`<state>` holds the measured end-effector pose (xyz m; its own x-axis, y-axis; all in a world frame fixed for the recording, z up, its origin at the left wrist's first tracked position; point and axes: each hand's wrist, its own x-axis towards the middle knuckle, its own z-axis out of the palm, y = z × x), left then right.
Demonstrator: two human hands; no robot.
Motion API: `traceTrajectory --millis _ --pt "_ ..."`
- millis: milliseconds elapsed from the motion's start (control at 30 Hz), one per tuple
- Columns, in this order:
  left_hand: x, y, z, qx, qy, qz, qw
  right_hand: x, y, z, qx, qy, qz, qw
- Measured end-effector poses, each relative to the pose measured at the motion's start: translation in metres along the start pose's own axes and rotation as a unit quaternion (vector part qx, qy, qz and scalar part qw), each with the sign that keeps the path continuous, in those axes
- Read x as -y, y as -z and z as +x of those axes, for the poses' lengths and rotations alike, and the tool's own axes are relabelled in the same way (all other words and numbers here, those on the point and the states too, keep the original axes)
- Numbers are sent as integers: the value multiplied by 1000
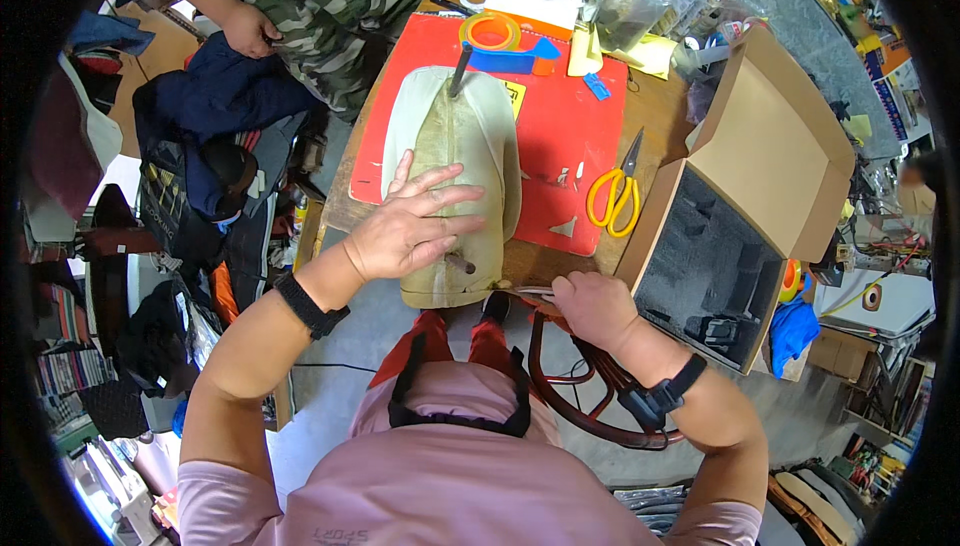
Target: The person uses yellow-handled scissors to cut a light-colored fabric piece on a red work surface. They repeatedly reposition and trim the fabric while another person assists by holding and adjusting the material.
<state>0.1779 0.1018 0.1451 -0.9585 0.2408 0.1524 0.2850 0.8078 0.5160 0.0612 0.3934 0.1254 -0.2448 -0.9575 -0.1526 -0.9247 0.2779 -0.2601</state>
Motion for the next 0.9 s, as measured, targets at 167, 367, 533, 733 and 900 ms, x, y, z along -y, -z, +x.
traceTrajectory --millis 167,367,533,733,900 --pt "2 6 0 14 -2 14 1000 -2 -1 -7 -38 -82 61 994" --pt "-4 12 1 39 9 24 999 27 -7 6 -31 -57 90 994" --pt "-4 9 1 12 -3 35 999 27 4 24 -28 2 65 997" --pt "-10 0 7 -36 13 33 999 21 17 29 -3 54 20 998" --pt "-6 -4 2 -46 5 43 998 17 17 27 31 30 36 998"
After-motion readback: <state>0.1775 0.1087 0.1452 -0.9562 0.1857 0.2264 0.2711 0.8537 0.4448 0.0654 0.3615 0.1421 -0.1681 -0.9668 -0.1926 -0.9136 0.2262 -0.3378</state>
